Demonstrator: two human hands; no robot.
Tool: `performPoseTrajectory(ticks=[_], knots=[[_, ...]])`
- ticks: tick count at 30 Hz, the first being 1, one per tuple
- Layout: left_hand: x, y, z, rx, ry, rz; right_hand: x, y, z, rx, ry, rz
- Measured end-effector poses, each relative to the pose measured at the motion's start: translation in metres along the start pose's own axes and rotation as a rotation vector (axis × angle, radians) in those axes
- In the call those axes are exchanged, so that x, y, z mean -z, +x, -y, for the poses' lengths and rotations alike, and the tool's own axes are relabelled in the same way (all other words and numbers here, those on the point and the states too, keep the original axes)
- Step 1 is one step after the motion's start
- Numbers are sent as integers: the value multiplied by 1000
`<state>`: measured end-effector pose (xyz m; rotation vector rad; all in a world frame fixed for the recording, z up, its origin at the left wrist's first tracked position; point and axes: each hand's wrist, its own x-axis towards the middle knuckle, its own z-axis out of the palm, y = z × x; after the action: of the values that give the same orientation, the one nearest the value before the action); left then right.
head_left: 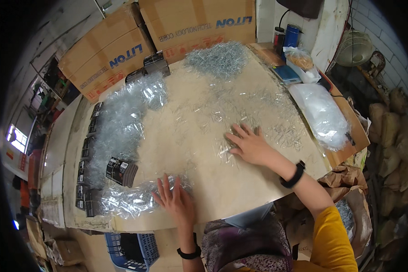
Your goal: Picking up small metal pins from a workbench and placing them into small plastic bags.
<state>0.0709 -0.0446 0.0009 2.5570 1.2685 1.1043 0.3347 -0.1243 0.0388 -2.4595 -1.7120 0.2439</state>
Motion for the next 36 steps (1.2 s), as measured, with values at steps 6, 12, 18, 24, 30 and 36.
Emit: performPoseTrajectory(ticks=[6,12,18,24,30,36], knots=[[0,-7,1,-144,4,26,-20,-87,-15,173,-12,-207],[5,-19,-1,-90,58,-77,-1,-155,-57,-209,268,-660],[25,-41,-43,-144,-104,84,-33,-180,-187,-605,-218,-1041],[31,-71,-69,-178,-217,236,-27,-193,-175,-572,-51,-911],[29,-86,-76,-166,-295,269,-28,-194,-172,-550,-170,-1031],[35,-94,-88,-118,-461,328,-34,-226,-114,-464,82,-1078]])
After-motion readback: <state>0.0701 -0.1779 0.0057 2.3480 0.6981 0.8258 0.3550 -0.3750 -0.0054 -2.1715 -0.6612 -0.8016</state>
